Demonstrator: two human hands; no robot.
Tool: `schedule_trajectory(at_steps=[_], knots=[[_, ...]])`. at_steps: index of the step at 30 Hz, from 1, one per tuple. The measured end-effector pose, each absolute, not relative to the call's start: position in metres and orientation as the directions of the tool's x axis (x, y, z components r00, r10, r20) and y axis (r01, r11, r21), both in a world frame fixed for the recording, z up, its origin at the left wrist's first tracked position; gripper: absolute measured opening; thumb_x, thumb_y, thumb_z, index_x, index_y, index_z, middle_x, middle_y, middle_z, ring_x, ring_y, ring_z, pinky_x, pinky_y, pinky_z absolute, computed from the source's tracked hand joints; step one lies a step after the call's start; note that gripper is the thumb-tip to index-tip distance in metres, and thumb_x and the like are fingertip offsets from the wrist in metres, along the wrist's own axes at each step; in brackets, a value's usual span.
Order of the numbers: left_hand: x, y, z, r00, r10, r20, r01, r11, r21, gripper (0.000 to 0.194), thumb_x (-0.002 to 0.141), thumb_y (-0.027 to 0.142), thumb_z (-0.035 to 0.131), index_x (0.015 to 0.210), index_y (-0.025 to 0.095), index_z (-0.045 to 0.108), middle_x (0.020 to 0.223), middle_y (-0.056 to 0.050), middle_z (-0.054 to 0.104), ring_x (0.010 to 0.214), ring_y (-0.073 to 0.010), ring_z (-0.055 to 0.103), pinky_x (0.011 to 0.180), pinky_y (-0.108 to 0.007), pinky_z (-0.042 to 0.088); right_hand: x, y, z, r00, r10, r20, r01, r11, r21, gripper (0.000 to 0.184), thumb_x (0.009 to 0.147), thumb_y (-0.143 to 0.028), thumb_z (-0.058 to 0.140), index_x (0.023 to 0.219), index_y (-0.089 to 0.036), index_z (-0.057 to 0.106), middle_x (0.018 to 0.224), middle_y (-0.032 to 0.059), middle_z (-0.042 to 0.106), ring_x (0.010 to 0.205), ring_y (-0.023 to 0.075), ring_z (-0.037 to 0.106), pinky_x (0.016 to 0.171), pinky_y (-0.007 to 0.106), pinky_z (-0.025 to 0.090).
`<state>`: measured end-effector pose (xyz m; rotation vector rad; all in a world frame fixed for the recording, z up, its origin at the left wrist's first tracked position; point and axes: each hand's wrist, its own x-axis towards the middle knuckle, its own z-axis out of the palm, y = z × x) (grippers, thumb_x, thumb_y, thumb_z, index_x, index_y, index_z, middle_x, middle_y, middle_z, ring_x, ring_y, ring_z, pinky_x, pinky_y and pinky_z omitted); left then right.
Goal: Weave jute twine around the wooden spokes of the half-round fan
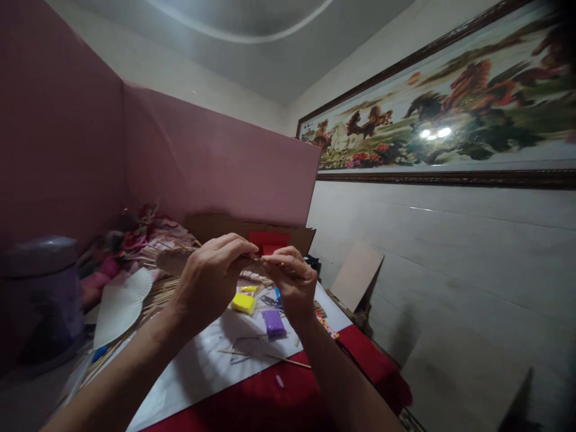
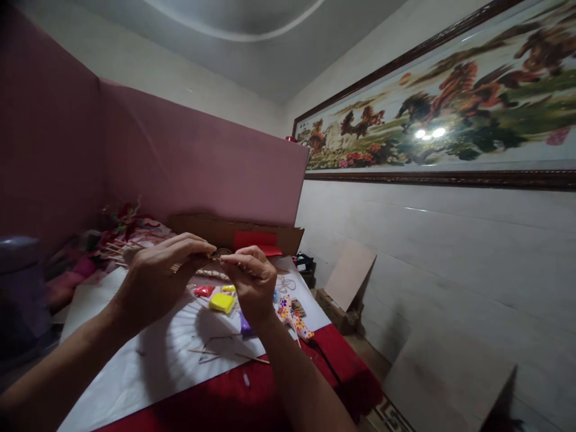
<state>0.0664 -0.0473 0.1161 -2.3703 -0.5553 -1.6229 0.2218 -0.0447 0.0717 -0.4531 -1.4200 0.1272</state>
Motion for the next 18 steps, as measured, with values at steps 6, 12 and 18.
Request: schedule_trajectory(at_steps=[6,12,18], knots=[[0.072,-0.041,0.125,0.432,0.222,0.874,0.332,-0.94,0.075,0.008,0.08,0.009,0.059,0.081,0.015,0.065,0.08,-0.003,0.064,0.071,-0.0124,0.058,0.063,-0.025,0.044,0.232,-0.042,0.077,0.11,0.418,0.902,0.101,0.898,-0.429,0.014,0.075,-0.014,0.07,0.081,-0.026,0.073,0.079,-0.0006,0.057,0.073,0.0114,0.054,0.063,0.024,0.045],[0.073,-0.038,0.127,0.463,0.262,0.847,0.32,-0.94,0.116,0.011,0.079,0.008,0.057,0.077,0.015,0.065,0.076,-0.002,0.065,0.069,-0.012,0.058,0.063,-0.025,0.044,0.238,-0.042,0.079,0.08,0.419,0.904,0.097,0.9,-0.426,0.014,0.075,-0.014,0.07,0.082,-0.026,0.073,0.079,-0.0007,0.058,0.074,0.0112,0.055,0.065,0.025,0.045],[0.074,-0.042,0.128,0.481,0.314,0.819,0.352,-0.924,0.148,0.012,0.08,0.009,0.054,0.075,0.015,0.063,0.076,-0.003,0.065,0.069,-0.0126,0.058,0.062,-0.025,0.044,0.238,-0.042,0.075,0.11,0.423,0.899,0.134,0.89,-0.435,0.011,0.075,-0.015,0.07,0.08,-0.025,0.072,0.079,-0.0007,0.058,0.073,0.0105,0.055,0.063,0.024,0.045]])
